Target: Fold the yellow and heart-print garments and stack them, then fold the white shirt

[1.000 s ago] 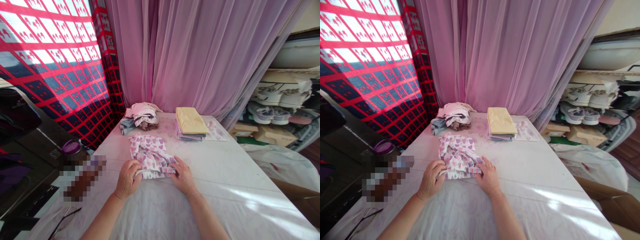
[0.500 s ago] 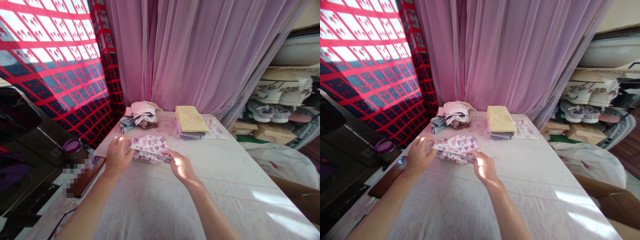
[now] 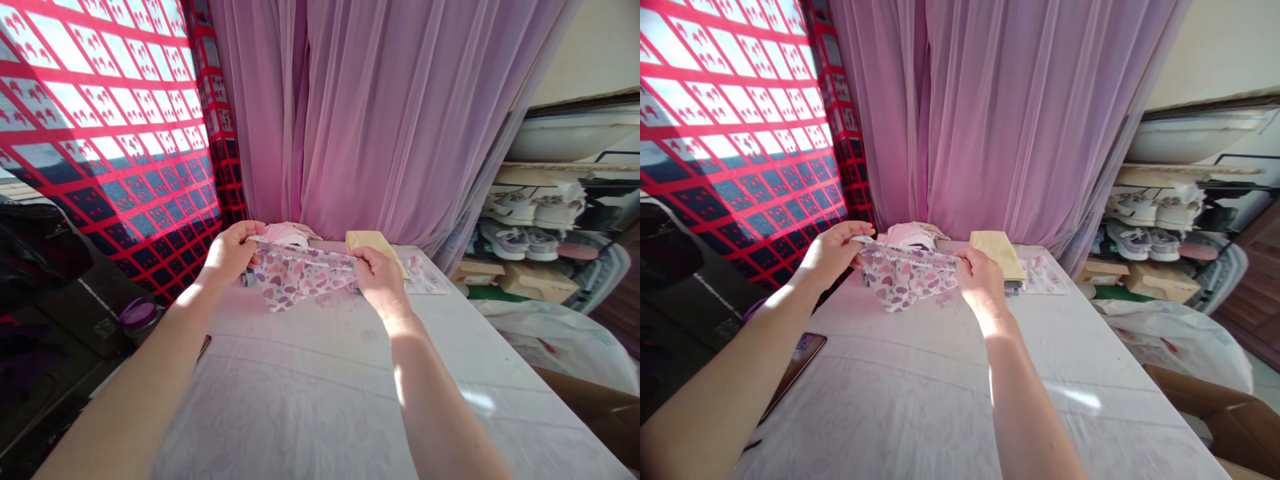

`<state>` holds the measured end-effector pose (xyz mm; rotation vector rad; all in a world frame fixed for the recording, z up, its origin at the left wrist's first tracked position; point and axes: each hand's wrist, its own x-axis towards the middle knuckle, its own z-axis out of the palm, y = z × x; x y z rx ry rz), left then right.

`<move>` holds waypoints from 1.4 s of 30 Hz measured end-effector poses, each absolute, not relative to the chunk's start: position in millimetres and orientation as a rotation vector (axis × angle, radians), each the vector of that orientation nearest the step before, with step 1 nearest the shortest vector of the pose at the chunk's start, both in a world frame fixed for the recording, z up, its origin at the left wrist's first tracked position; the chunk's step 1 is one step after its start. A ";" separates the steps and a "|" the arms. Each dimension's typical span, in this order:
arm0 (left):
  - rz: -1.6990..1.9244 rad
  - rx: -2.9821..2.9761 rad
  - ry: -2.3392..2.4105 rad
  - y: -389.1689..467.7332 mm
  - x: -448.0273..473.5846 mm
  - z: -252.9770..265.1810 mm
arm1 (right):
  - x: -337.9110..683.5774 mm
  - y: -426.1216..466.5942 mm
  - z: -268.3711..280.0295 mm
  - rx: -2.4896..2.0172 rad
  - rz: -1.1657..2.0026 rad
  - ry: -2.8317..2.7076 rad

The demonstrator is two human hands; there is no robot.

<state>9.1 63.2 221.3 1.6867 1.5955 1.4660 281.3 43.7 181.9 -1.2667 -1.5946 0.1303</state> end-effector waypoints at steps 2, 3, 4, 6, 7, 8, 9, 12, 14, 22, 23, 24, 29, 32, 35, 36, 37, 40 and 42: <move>1.543 1.675 1.513 56.4 13.0 231.9 | 279.4 36.3 191.9 -1.181 0.065 -1.552; 1.578 1.677 1.488 51.7 14.8 236.7 | 279.5 33.3 197.0 -1.149 0.045 -1.541; 1.602 1.682 1.478 46.6 16.5 241.2 | 280.1 30.7 202.3 -1.129 0.031 -1.538; 1.621 1.701 1.508 37.0 19.3 249.5 | 281.9 26.8 213.1 -1.113 0.018 -1.538; 1.629 1.714 1.537 33.2 20.2 253.1 | 282.7 25.2 218.0 -1.106 0.012 -1.530; 1.639 1.730 1.564 30.7 20.9 255.9 | 283.2 24.0 222.1 -1.095 0.009 -1.512; 1.651 1.746 1.583 29.8 21.2 257.7 | 283.4 23.4 225.1 -1.081 0.011 -1.486; 1.622 1.788 1.624 37.4 19.0 256.0 | 281.2 28.1 224.4 -1.069 0.079 -1.431; 1.540 1.812 1.673 48.7 15.6 250.2 | 277.4 38.1 216.7 -1.110 0.153 -1.453; 1.608 1.980 1.964 37.3 14.0 254.9 | 258.9 76.0 194.1 -1.033 0.338 -1.484; 1.632 2.069 1.972 26.6 15.8 255.2 | 259.2 77.0 191.0 -1.014 0.345 -1.454; 1.623 2.174 1.973 15.3 17.9 252.5 | 260.5 77.4 185.6 -1.005 0.357 -1.433; 1.020 2.487 1.741 -32.3 36.3 184.2 | 279.6 66.3 116.1 -1.096 0.467 -1.393; 0.594 2.377 1.669 -46.2 54.9 123.6 | 297.9 49.3 55.9 -1.281 0.586 -1.340; 0.347 2.217 1.461 -45.9 69.0 84.5 | 318.3 33.6 8.5 -1.522 0.641 -1.290; 0.322 2.182 1.453 -42.0 70.4 77.8 | 324.7 30.1 -2.3 -1.565 0.631 -1.275; 0.316 2.158 1.485 -36.1 69.5 73.3 | 330.6 27.5 -10.6 -1.593 0.607 -1.264; 0.360 2.106 1.785 -8.1 53.2 64.7 | 342.2 23.8 -25.2 -1.626 0.516 -1.247; 0.457 2.079 2.009 14.2 34.1 56.7 | 343.6 22.0 -30.5 -1.664 0.496 -1.267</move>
